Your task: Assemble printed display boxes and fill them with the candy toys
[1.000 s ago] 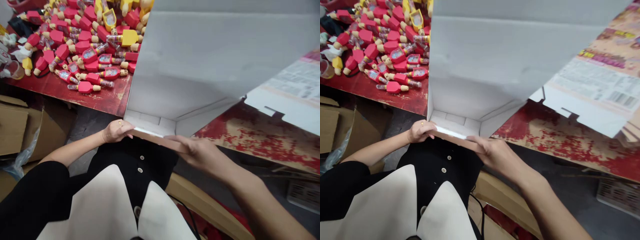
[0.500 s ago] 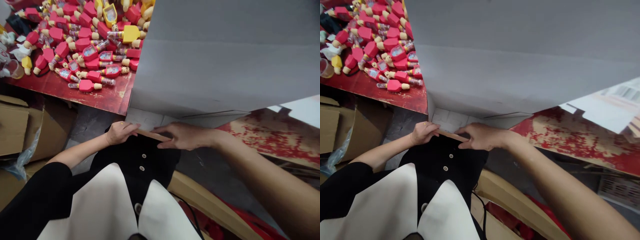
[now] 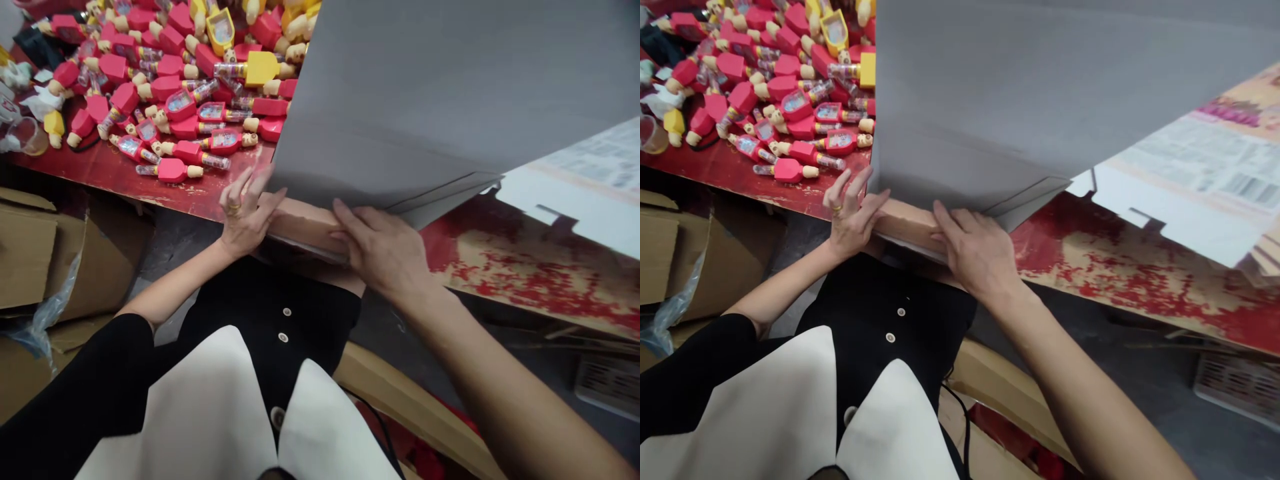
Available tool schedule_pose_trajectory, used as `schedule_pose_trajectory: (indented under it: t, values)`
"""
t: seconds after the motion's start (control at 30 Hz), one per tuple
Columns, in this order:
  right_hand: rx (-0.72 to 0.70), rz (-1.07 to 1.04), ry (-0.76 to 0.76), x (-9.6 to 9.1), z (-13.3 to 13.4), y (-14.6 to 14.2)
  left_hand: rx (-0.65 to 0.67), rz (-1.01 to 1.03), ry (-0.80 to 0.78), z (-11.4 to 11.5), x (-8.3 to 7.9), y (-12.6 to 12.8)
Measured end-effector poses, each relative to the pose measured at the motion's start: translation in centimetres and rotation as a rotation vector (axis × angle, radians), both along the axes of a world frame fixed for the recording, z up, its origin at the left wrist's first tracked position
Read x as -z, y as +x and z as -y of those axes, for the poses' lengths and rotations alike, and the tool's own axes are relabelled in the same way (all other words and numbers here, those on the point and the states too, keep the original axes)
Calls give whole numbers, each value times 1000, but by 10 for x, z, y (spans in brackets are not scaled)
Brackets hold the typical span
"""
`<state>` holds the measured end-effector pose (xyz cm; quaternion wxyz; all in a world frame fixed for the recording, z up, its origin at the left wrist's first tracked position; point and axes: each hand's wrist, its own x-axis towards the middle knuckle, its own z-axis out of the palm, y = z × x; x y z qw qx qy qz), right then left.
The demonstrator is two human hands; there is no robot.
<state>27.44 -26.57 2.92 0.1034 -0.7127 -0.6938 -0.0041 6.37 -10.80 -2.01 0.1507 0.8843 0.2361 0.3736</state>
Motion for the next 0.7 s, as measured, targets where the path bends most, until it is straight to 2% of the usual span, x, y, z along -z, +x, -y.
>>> schedule_pose_trajectory:
  t: [0.1,0.2,0.33,0.53,0.63,0.7]
  values:
    - [140,-71,-14,-1,-9,0,42,135,-12,-19,3,19]
    - [223,6,6,-6,-16,0,48,212,-37,-32,5,37]
    - [199,69,-31,-9,-27,9,58,296,-149,-36,7,51]
    - [226,8,-43,-15,-45,22,83,501,-353,-48,20,61]
    - [288,-10,-71,-14,-48,22,180,397,-446,-64,32,67]
    - [312,15,-100,-11,-48,22,189,301,-511,-73,38,71]
